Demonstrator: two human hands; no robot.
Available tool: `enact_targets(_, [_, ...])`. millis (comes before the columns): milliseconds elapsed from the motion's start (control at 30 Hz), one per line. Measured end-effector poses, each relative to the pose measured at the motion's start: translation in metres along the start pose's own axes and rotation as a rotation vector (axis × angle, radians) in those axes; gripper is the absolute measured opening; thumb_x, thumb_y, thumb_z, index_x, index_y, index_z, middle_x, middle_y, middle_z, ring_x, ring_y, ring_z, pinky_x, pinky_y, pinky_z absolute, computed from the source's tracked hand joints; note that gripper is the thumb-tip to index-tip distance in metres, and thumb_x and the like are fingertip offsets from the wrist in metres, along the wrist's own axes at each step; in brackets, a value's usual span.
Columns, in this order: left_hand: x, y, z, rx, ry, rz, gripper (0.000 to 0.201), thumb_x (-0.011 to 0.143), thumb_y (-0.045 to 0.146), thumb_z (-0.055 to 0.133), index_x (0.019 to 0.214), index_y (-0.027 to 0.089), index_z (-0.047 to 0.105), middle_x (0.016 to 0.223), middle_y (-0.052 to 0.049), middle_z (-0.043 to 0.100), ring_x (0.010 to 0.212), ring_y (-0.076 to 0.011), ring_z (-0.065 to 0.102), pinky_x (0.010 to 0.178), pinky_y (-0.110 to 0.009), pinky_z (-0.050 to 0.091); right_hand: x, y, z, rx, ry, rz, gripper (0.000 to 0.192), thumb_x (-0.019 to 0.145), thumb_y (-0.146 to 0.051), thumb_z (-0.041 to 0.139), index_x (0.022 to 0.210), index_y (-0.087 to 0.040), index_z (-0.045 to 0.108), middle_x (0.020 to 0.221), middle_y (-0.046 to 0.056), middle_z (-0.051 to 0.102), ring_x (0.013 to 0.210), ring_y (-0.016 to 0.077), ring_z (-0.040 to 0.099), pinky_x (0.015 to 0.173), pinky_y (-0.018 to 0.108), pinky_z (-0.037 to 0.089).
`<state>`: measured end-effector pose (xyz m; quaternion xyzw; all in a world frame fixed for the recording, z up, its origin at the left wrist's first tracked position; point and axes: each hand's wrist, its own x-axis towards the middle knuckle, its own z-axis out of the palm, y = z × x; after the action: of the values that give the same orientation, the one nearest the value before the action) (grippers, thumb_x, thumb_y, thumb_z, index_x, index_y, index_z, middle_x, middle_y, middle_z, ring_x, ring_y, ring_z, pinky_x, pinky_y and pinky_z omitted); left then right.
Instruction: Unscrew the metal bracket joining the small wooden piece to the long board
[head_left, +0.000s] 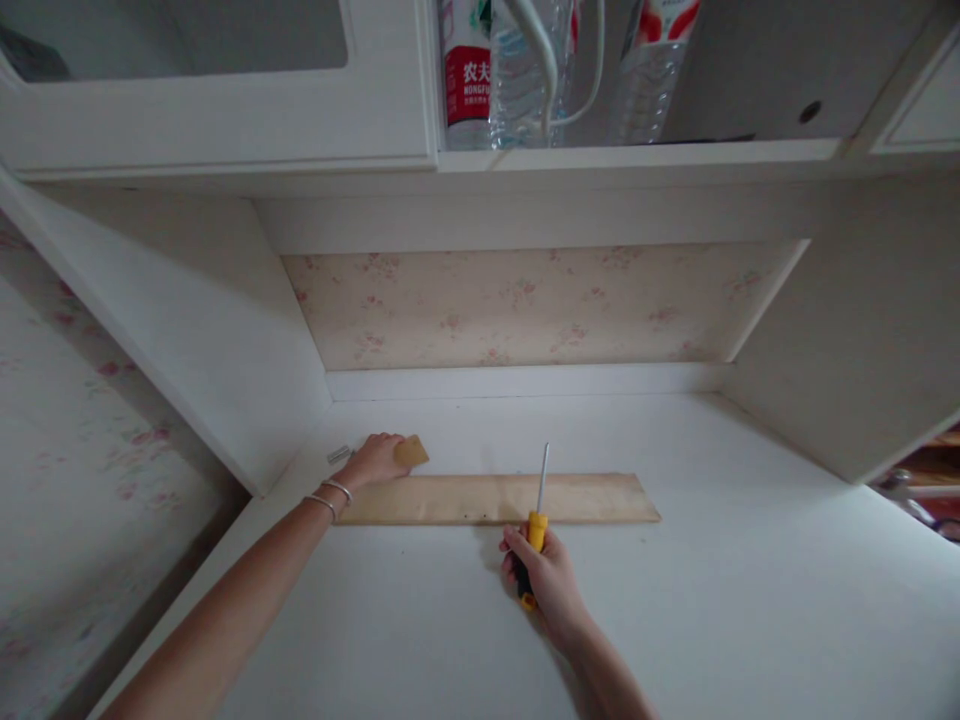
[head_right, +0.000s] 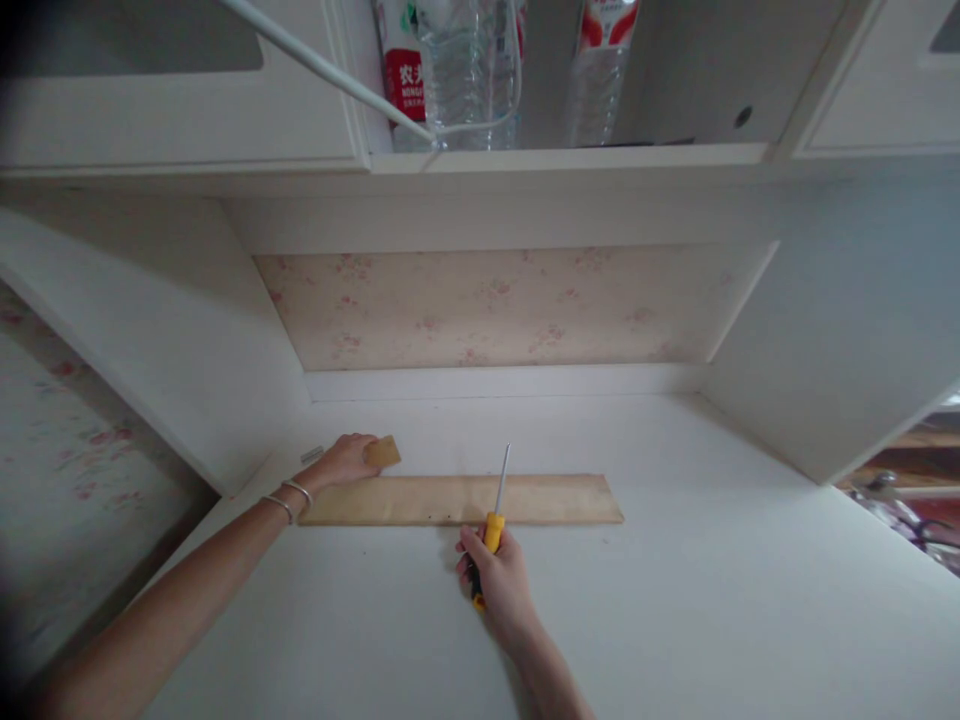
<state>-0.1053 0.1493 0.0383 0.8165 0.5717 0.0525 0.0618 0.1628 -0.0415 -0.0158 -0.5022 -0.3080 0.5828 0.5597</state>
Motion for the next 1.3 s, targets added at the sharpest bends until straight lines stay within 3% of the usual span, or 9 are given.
enact_targets(200, [-0.019,0.003,-0.004,-0.026,0.061,0.101,0.050,0.075,0.032,0.060,0.123,0.020,0.056,0.129,-0.010,0.053,0.122,-0.0249,0.045,0.105,-0.032,0.032,-0.001,-0.001,0.000,0.034,0.005,0.010,0.045,0.069,-0.053,0.073,0.076,-0.017,0.047,0.065,0.002,0.059,0.049,0.0103,0.050,0.045,0.023,0.038])
enact_targets(333, [-0.047,0.030,-0.005,-0.033,-0.048,0.374,0.074,0.069,0.057,0.067,0.132,0.022,0.049,0.135,-0.010,0.046,0.127,-0.0283,0.039,0.107,-0.037,0.031,0.000,-0.003,0.005,0.001,0.025,0.027,0.047,0.066,-0.055,0.075,0.074,-0.017,0.048,0.062,0.002,0.058,0.047,0.0100,0.049,0.043,0.022,0.037])
enact_targets(433, [-0.058,0.059,0.000,0.002,-0.073,0.450,0.089,0.059,0.065,0.071,0.134,0.024,0.044,0.139,-0.010,0.042,0.129,-0.0303,0.035,0.107,-0.041,0.030,-0.001,-0.005,0.006,-0.023,0.028,0.031,0.047,0.065,-0.055,0.075,0.074,-0.017,0.049,0.059,0.001,0.057,0.046,0.0100,0.048,0.043,0.022,0.037])
enact_targets(600, [-0.048,0.092,0.007,0.047,-0.087,0.534,0.085,0.059,0.063,0.072,0.129,0.022,0.046,0.127,-0.012,0.052,0.116,-0.0295,0.048,0.101,-0.040,0.036,-0.006,-0.005,0.004,-0.011,0.020,0.001,0.045,0.069,-0.053,0.073,0.075,-0.017,0.048,0.062,0.001,0.057,0.049,0.0103,0.050,0.045,0.022,0.039])
enact_targets(700, [-0.040,0.099,0.009,0.042,-0.110,0.539,0.067,0.063,0.056,0.070,0.119,0.023,0.053,0.112,-0.009,0.059,0.102,-0.0266,0.057,0.091,-0.036,0.043,-0.007,-0.006,0.004,0.039,0.029,-0.008,0.045,0.068,-0.052,0.075,0.074,-0.018,0.046,0.064,0.000,0.057,0.049,0.0100,0.050,0.045,0.022,0.038])
enact_targets(900, [-0.032,0.103,0.006,-0.030,-0.105,0.529,0.055,0.061,0.047,0.071,0.110,0.026,0.059,0.103,-0.005,0.061,0.095,-0.0242,0.059,0.085,-0.031,0.046,-0.007,-0.007,0.007,0.129,0.034,0.017,0.046,0.065,-0.052,0.076,0.075,-0.018,0.046,0.062,-0.001,0.055,0.047,0.0092,0.049,0.043,0.021,0.036])
enact_targets(1067, [-0.013,0.098,-0.015,-0.045,-0.046,0.533,0.059,0.065,0.044,0.070,0.119,0.026,0.056,0.112,-0.005,0.058,0.100,-0.0234,0.057,0.088,-0.030,0.044,-0.004,-0.002,0.006,0.129,0.031,0.025,0.048,0.065,-0.053,0.076,0.076,-0.019,0.043,0.060,-0.003,0.054,0.045,0.0093,0.047,0.042,0.022,0.036])
enact_targets(1300, [0.045,0.057,-0.049,-0.049,-0.033,0.434,0.061,0.068,0.046,0.068,0.124,0.024,0.055,0.117,-0.005,0.055,0.102,-0.0215,0.056,0.089,-0.025,0.042,0.001,0.003,0.005,0.077,0.052,0.026,0.047,0.069,-0.054,0.072,0.079,-0.020,0.041,0.059,-0.003,0.053,0.045,0.0102,0.046,0.041,0.023,0.035])
